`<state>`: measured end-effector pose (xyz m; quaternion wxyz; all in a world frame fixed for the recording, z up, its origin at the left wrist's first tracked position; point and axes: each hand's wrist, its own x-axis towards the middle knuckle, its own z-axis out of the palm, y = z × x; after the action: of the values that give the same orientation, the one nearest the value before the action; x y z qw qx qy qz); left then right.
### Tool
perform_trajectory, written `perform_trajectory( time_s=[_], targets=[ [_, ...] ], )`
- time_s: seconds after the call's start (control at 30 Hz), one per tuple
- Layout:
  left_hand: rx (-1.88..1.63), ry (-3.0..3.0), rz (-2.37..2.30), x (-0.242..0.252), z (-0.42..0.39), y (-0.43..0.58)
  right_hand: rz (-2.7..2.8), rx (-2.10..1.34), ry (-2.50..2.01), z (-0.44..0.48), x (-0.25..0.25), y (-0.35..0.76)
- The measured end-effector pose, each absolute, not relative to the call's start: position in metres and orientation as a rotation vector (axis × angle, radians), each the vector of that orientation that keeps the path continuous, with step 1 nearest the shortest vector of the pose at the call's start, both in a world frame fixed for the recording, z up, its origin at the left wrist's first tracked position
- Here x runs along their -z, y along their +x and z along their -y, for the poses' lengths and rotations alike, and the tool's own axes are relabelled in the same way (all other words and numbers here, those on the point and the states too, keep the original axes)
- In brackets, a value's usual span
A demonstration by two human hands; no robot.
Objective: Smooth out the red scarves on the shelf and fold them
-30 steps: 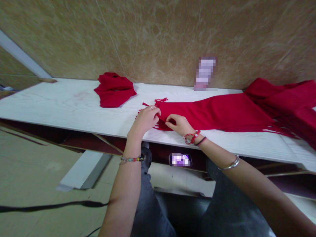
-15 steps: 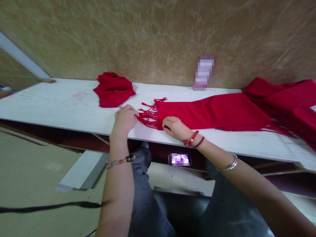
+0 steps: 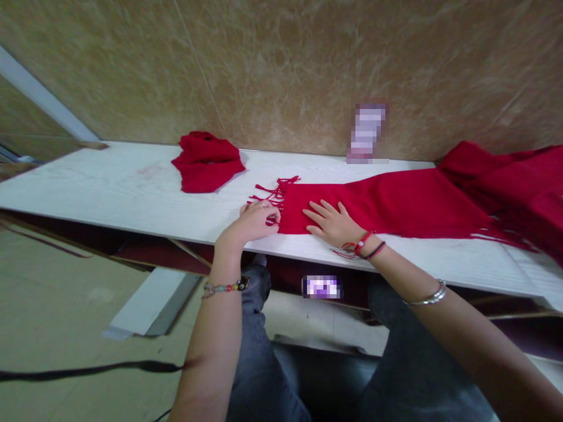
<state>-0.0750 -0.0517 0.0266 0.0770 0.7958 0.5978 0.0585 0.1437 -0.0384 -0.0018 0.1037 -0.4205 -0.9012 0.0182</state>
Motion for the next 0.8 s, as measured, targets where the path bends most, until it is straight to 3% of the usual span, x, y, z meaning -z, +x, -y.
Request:
perform_trajectory(
  time_s=[0.2, 0.3, 0.4, 0.47, 0.53, 0.7, 0.8],
  targets=[
    [-0.152, 1.835, -2.517, -0.031, 0.058, -0.099, 2.714, -0.008, -1.256, 0.04, 0.008, 0.147],
    [-0.371, 1.743, -2.708, -0.034, 0.057, -0.098, 2.709, 0.001, -1.254, 0.04, 0.007, 0.146],
    [-0.618, 2.153, -2.313, -0.032, 0.049, -0.081, 2.705, 0.003, -1.259, 0.04, 0.007, 0.145],
    [-0.529, 2.443, -1.887, -0.028, 0.044, -0.068, 2.704, -0.003, -1.269, 0.041, 0.006, 0.145],
    [-0.355, 2.497, -1.797, -0.022, 0.04, -0.059, 2.712, -0.014, -1.278, 0.041, 0.005, 0.144],
    [-0.22, 1.858, -2.632, -0.013, 0.045, -0.07, 2.734, -0.042, -1.306, 0.043, 0.001, 0.144],
    [-0.34, 1.649, -2.836, -0.015, 0.048, -0.078, 2.725, -0.047, -1.317, 0.043, 0.001, 0.144]
  ],
)
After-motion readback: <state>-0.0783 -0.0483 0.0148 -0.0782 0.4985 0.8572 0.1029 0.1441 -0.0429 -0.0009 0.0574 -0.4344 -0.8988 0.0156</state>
